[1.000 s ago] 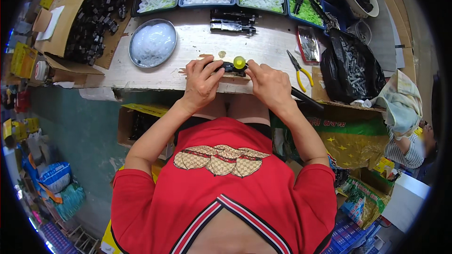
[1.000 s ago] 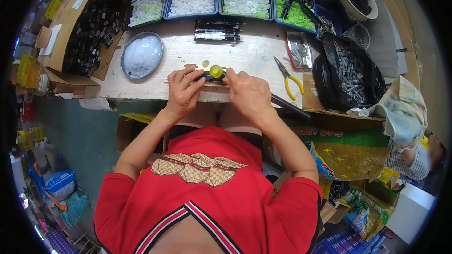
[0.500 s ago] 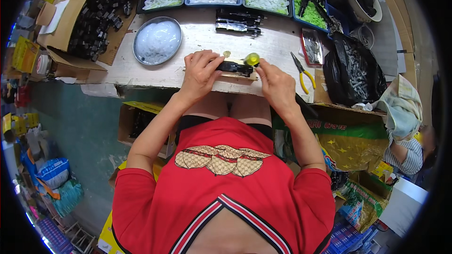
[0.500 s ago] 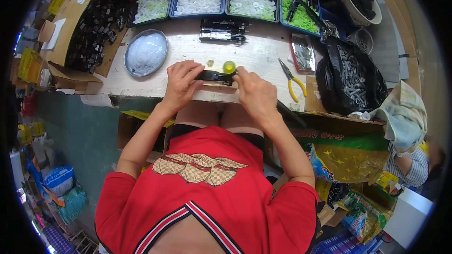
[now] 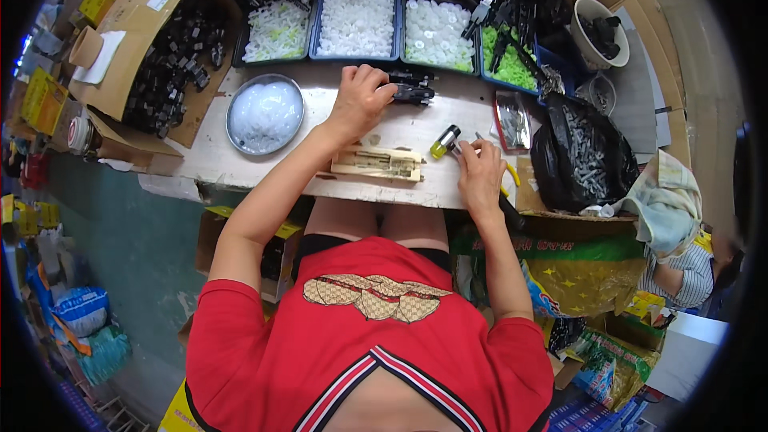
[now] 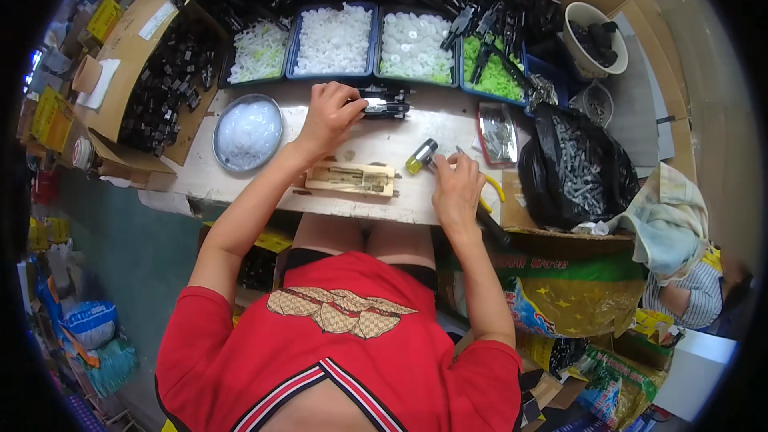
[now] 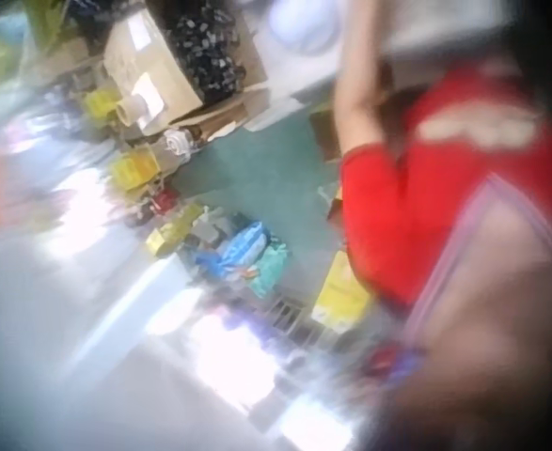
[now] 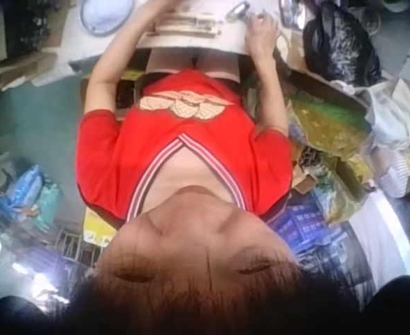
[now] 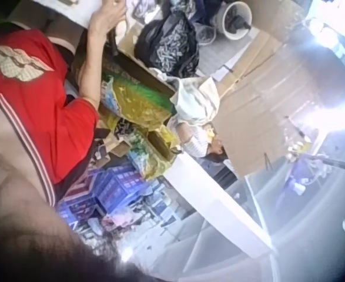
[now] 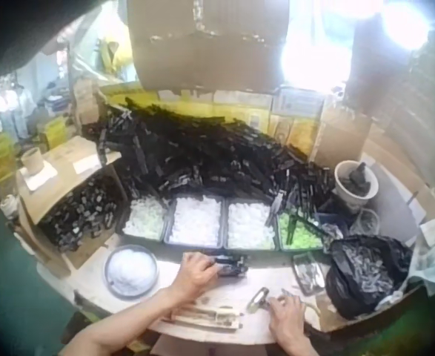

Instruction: Assemble small mechanical components using a jig and a hammer at a workbench.

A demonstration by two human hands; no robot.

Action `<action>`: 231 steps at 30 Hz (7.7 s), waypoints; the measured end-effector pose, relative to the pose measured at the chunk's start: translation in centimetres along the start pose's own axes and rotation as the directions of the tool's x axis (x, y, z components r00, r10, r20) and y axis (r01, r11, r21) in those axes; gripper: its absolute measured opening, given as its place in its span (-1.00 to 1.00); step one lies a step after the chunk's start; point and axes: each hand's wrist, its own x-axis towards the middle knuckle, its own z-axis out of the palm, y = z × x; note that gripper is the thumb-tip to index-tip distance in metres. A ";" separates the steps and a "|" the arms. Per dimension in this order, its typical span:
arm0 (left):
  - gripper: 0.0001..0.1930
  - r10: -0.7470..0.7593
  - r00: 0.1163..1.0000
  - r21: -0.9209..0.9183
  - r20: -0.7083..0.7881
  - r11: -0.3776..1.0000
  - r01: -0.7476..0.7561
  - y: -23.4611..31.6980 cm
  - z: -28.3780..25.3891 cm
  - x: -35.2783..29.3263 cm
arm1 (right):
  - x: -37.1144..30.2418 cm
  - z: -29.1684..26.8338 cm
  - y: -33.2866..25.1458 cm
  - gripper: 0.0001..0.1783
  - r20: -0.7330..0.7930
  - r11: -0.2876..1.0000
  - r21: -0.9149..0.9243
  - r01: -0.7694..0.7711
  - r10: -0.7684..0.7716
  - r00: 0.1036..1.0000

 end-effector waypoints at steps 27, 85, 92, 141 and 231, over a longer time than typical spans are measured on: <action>-0.71 -0.617 0.656 0.421 -0.436 0.504 0.754 -10.6 -16.8 -16.3 | 35.5 5.3 -10.1 -0.71 -0.454 0.950 -0.169 0.262 -0.311 0.835; -0.82 -0.731 0.560 -0.676 0.391 0.185 0.713 -3.2 -13.5 -9.2 | 0.5 4.3 -12.1 -0.49 0.143 0.869 0.206 0.450 -0.481 0.865; -0.84 -0.607 0.549 -0.363 0.574 0.412 0.836 1.6 -7.5 -5.7 | 1.5 3.1 -9.3 -0.83 -0.152 0.860 0.419 0.291 -0.250 0.956; -0.79 -0.710 0.566 -0.361 0.419 0.441 0.822 -10.9 -3.0 6.8 | 6.7 -0.5 11.5 -0.84 0.026 0.957 -0.139 -0.253 0.259 0.966; -0.78 -0.704 0.528 -0.866 0.475 -0.264 0.426 8.1 -5.1 -7.6 | 3.8 0.6 -9.6 -0.92 -0.076 0.607 0.752 0.258 -0.309 0.948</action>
